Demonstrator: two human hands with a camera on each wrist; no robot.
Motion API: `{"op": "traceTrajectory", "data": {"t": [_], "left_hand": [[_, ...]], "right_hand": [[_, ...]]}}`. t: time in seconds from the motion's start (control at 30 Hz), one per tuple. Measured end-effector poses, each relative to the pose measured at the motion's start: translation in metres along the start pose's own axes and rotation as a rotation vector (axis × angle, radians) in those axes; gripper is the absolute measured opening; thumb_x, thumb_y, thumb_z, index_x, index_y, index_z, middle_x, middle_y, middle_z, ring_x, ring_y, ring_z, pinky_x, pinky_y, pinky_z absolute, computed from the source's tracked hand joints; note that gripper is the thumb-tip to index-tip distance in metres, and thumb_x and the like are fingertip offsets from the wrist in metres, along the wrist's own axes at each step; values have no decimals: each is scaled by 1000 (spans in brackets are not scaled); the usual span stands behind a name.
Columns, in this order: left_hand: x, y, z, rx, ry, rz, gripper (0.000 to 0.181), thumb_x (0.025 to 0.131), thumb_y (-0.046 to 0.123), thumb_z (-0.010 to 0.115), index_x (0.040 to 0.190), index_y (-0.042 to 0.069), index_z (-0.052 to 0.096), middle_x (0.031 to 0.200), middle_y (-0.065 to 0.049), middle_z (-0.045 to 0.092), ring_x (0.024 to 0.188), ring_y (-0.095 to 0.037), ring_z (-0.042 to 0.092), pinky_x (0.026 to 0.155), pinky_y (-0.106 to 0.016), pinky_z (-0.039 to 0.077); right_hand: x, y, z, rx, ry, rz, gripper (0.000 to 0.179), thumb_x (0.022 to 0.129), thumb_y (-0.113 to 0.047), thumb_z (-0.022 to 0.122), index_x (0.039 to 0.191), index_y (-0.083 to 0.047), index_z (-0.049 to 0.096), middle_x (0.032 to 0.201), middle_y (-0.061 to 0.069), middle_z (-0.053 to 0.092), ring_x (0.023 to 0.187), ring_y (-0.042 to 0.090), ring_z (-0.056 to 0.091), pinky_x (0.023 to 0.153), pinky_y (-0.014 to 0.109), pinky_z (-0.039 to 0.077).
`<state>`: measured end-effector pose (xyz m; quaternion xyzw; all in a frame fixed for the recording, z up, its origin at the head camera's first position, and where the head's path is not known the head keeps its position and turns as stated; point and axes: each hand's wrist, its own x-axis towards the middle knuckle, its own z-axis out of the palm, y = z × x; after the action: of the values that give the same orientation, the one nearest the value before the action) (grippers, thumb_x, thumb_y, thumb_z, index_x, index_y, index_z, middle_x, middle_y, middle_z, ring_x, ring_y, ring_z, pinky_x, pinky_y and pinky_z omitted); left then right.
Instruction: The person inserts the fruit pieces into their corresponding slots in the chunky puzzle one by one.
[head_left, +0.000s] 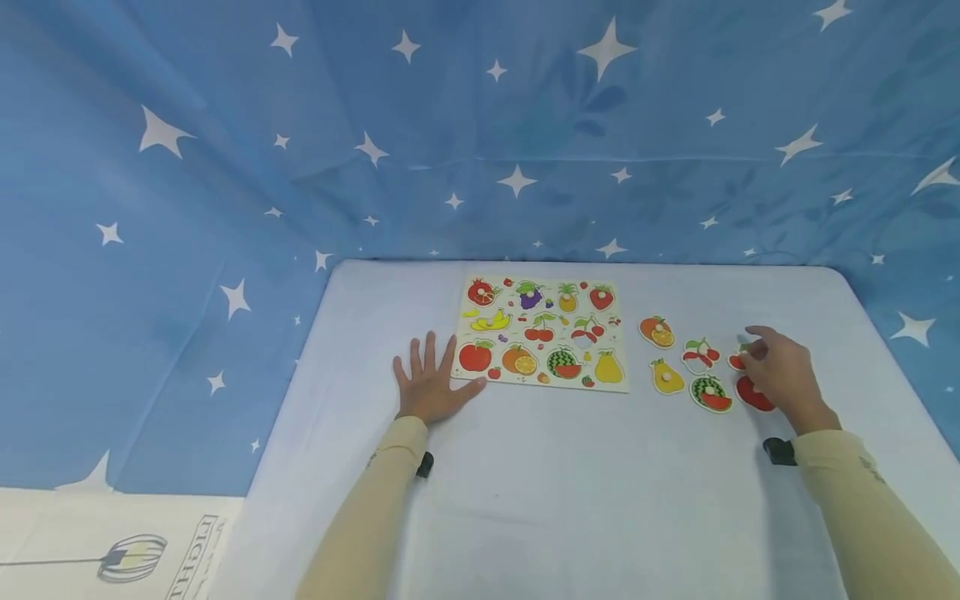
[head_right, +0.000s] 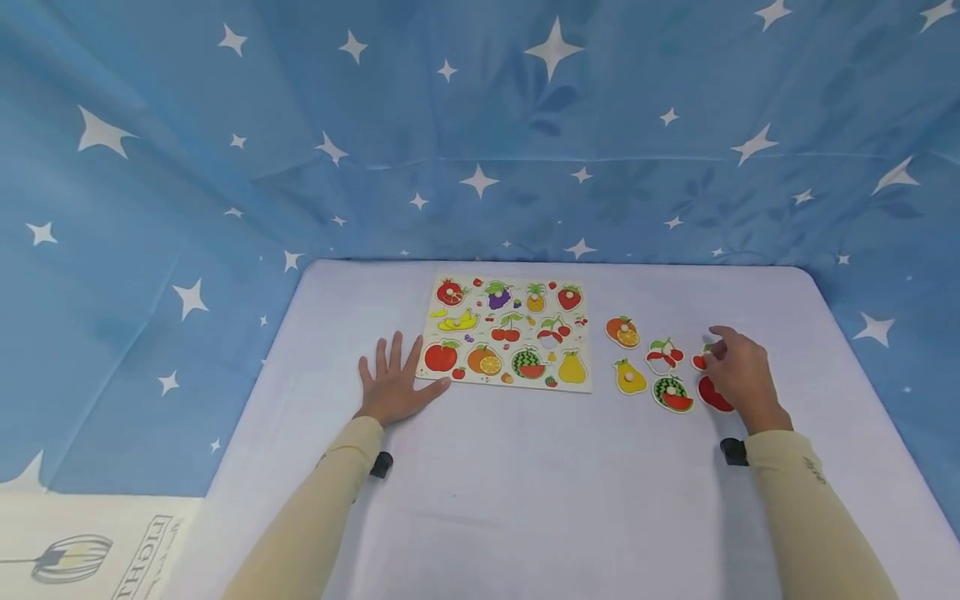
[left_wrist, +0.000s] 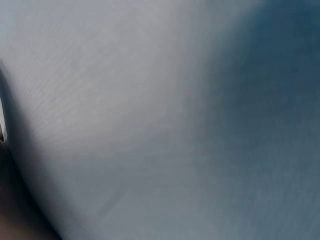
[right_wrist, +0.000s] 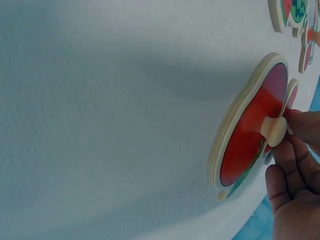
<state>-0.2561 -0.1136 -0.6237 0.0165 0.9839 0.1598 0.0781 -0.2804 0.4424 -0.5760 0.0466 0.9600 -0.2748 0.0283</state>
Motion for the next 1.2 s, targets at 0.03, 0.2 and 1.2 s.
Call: {"op": "traceTrajectory", "data": {"t": [0.03, 0.2, 1.2], "left_hand": [[0, 1, -1, -7, -2, -1, 108, 90, 86, 50, 174, 29, 13, 180, -12, -6, 162, -41, -10, 121, -73, -8], [0, 2, -3, 14, -4, -2, 108, 90, 86, 49, 174, 29, 12, 180, -12, -6, 162, -41, -10, 121, -73, -8], [3, 3, -1, 48, 9, -8, 106, 90, 87, 48, 174, 32, 12, 180, -11, -4, 163, -41, -7, 122, -73, -5]], "right_hand": [[0, 0, -1, 5, -1, 5, 57, 101, -1, 66, 150, 14, 42, 119, 40, 59, 75, 36, 68, 59, 38, 62], [0, -4, -2, 23, -10, 39, 61, 102, -2, 65, 154, 14, 37, 122, 41, 56, 80, 39, 68, 61, 39, 63], [37, -132, 41, 111, -5, -195, 56, 102, -2, 67, 153, 9, 46, 117, 31, 65, 102, 45, 63, 83, 56, 59]]}}
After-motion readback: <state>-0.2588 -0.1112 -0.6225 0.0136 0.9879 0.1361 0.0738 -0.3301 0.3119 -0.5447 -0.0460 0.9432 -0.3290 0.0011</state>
